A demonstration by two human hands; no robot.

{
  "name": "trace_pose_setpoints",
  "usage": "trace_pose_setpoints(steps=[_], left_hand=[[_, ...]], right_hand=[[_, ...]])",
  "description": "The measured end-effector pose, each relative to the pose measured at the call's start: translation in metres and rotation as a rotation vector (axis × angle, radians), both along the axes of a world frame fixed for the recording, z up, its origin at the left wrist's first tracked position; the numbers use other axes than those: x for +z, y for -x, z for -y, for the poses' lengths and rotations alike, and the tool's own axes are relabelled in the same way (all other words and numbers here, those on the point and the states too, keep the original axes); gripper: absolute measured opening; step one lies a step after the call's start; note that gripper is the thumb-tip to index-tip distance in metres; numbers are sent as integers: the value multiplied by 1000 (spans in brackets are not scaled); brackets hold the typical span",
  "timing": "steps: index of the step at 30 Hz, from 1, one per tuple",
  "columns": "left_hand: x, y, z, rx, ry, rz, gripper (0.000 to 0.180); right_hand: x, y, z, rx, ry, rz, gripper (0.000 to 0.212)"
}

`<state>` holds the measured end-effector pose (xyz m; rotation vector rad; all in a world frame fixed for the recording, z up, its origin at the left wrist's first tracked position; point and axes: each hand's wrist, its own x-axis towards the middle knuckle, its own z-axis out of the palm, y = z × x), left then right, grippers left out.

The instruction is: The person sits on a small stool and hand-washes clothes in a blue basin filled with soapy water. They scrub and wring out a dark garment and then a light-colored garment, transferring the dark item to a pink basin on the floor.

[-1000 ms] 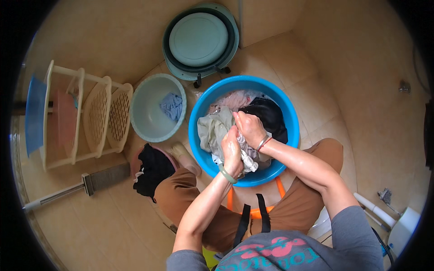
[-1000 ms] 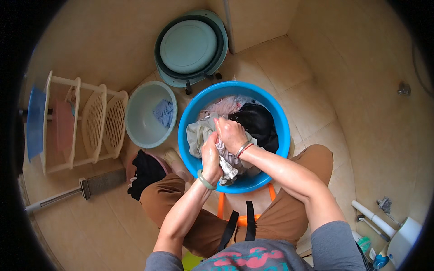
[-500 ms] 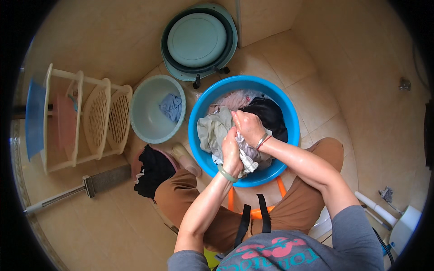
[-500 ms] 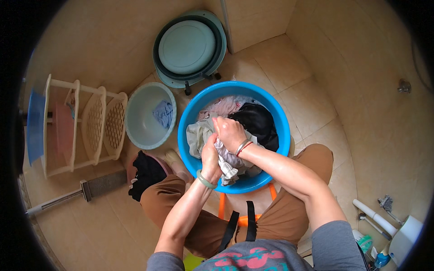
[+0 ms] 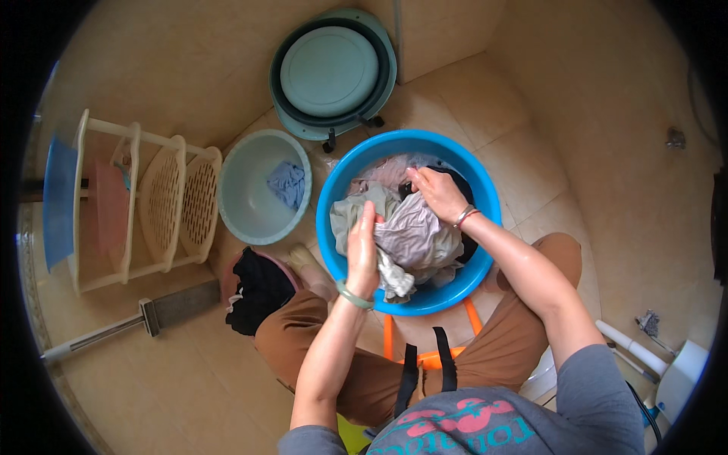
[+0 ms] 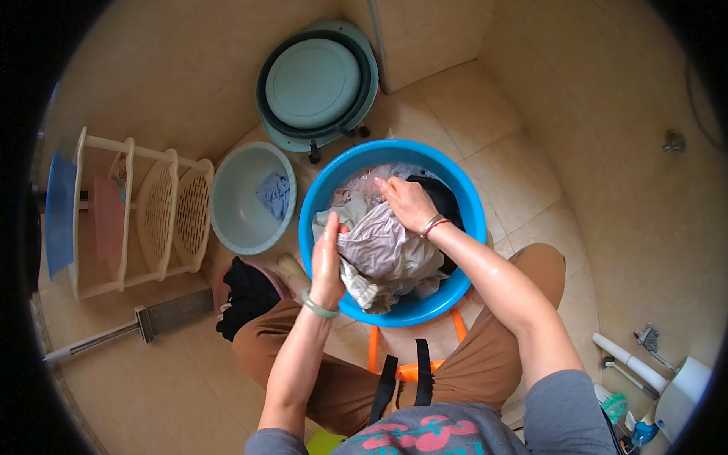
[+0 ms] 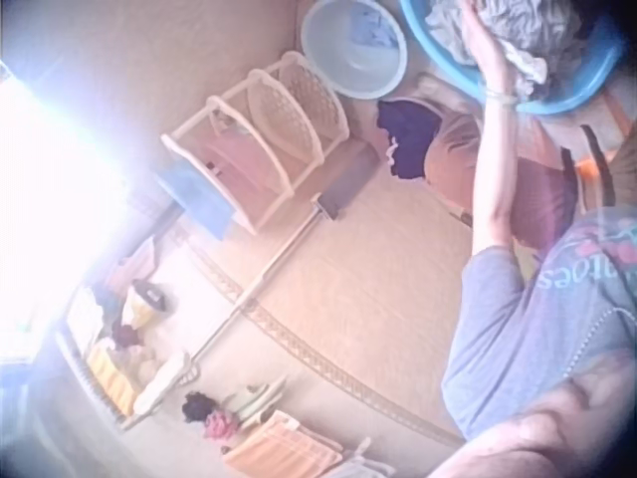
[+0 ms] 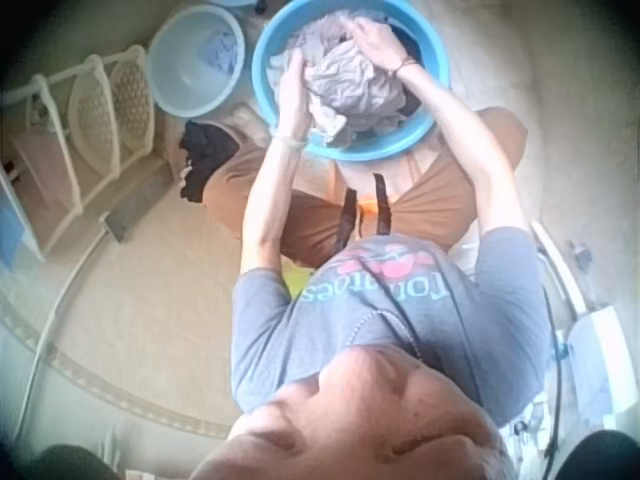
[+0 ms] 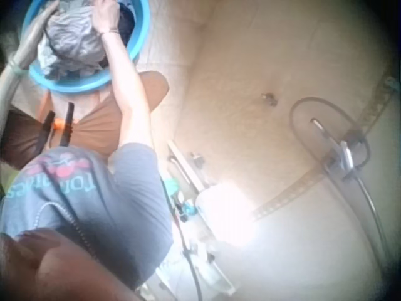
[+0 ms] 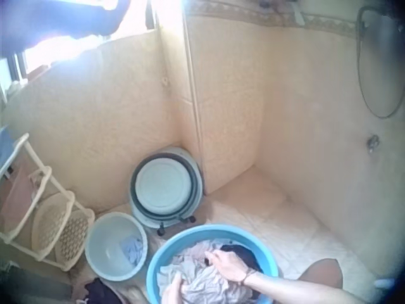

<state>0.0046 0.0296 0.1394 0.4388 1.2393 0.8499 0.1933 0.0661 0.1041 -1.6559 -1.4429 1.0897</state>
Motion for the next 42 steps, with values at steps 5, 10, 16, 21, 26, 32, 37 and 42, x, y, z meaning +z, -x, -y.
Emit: trace_pose_setpoints(steps=[5, 10, 16, 21, 26, 32, 37, 42], left_hand=[[35, 6, 0, -500, -988, -1192, 80], [47, 0, 2, -773, -722, -1032, 81], [75, 1, 1, -353, -757, -432, 49], [69, 29, -6, 31, -530, -85, 43], [36, 64, -24, 17, -399, -88, 30], [44, 40, -12, -391, -728, -239, 91], [56, 26, 0, -607, -1072, -866, 24], [57, 37, -1, -160, -734, -201, 21]], right_hand=[[35, 3, 19, 255, 40, -209, 40], [39, 13, 29, 326, -10, -531, 21], [-20, -9, 30, 655, 208, 26, 41], [1, -4, 24, 647, -120, -63, 24], [77, -12, 28, 337, -313, -296, 23], [104, -4, 33, 96, -167, -600, 10], [109, 8, 33, 284, -62, -620, 17], [58, 11, 42, 578, -147, 309, 57]])
